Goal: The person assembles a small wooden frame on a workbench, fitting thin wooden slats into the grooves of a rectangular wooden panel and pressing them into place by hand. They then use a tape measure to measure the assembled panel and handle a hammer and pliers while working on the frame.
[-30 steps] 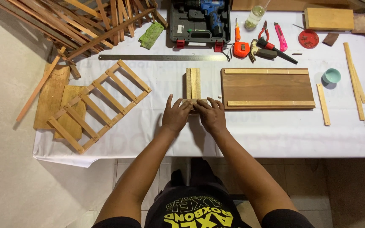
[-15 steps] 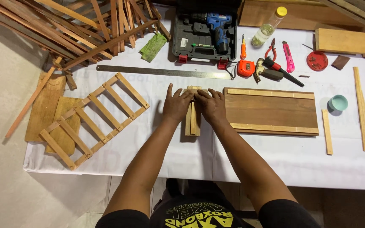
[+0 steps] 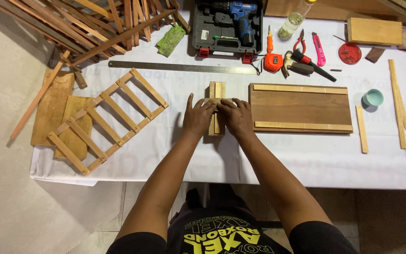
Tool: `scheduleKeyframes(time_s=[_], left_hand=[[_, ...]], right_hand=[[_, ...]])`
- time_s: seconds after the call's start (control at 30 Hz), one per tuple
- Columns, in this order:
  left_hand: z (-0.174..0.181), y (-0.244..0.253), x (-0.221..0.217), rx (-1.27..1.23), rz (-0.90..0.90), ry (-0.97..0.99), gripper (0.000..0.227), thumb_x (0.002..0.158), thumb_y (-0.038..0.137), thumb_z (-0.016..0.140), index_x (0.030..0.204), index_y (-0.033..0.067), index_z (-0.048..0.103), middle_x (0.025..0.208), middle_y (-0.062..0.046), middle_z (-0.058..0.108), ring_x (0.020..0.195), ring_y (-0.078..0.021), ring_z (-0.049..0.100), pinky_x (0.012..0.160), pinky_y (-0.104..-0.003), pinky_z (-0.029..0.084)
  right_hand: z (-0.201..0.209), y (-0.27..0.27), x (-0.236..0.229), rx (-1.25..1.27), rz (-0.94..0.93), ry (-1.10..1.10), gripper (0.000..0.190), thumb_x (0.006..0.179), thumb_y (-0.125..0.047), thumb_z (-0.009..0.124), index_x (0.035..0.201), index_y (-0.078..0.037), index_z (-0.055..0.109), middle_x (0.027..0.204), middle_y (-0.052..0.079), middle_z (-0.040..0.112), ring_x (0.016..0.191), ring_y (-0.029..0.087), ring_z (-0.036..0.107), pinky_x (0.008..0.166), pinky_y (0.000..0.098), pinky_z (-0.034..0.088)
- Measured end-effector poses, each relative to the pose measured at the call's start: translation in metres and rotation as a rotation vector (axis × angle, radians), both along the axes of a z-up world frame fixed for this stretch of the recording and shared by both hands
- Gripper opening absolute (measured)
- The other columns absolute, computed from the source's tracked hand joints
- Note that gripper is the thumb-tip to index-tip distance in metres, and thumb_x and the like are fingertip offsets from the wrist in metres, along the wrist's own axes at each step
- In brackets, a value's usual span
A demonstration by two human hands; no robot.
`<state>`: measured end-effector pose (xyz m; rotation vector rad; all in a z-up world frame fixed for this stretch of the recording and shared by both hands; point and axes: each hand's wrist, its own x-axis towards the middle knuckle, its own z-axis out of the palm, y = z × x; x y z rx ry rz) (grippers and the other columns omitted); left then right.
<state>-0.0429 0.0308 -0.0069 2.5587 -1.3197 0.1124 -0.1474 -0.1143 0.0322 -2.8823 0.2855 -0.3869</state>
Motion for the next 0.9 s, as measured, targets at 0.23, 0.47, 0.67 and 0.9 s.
scheduleKeyframes(time_s=[0.23,0.47,0.67,0.9], left_hand=[[-0.005,0.043,-0.051,0.000,-0.038,-0.049,0.034,0.101,0.023,0.057,0.134,0.0225,0.066,0.142,0.007,0.064,0.131,-0.0205,0.058,0.126,-0.057,0.014],[-0.005,0.068,-0.075,-0.104,-0.097,-0.091,0.038,0.099,0.022,0.061,0.136,0.0197,0.066,0.138,0.004,0.067,0.129,-0.0199,0.060,0.125,-0.057,0.021],[-0.008,0.063,-0.066,-0.086,-0.118,-0.134,0.039,0.096,0.019,0.062,0.135,0.0218,0.067,0.135,0.005,0.069,0.131,-0.0191,0.060,0.125,-0.057,0.022],[-0.004,0.022,-0.009,-0.070,-0.086,-0.083,0.034,0.101,0.022,0.060,0.134,0.0221,0.066,0.139,0.005,0.067,0.132,-0.0211,0.058,0.125,-0.058,0.018]], right_hand=[[-0.011,0.043,-0.055,-0.042,-0.063,-0.009,0.033,0.094,-0.017,0.068,0.124,-0.024,0.076,0.137,-0.003,0.069,0.131,0.031,0.057,0.112,0.0467,0.036],[-0.006,0.066,-0.084,-0.065,-0.040,-0.041,0.039,0.092,-0.006,0.063,0.126,-0.021,0.075,0.138,-0.001,0.069,0.130,0.031,0.058,0.109,0.0430,0.040],[-0.017,0.056,-0.078,-0.057,-0.039,-0.021,0.037,0.094,-0.009,0.063,0.126,-0.024,0.075,0.138,-0.003,0.069,0.131,0.028,0.058,0.110,0.0426,0.040],[-0.010,0.016,-0.020,-0.005,-0.041,-0.041,0.036,0.093,-0.026,0.071,0.129,-0.024,0.074,0.139,-0.002,0.067,0.131,0.032,0.057,0.109,0.0449,0.039]])
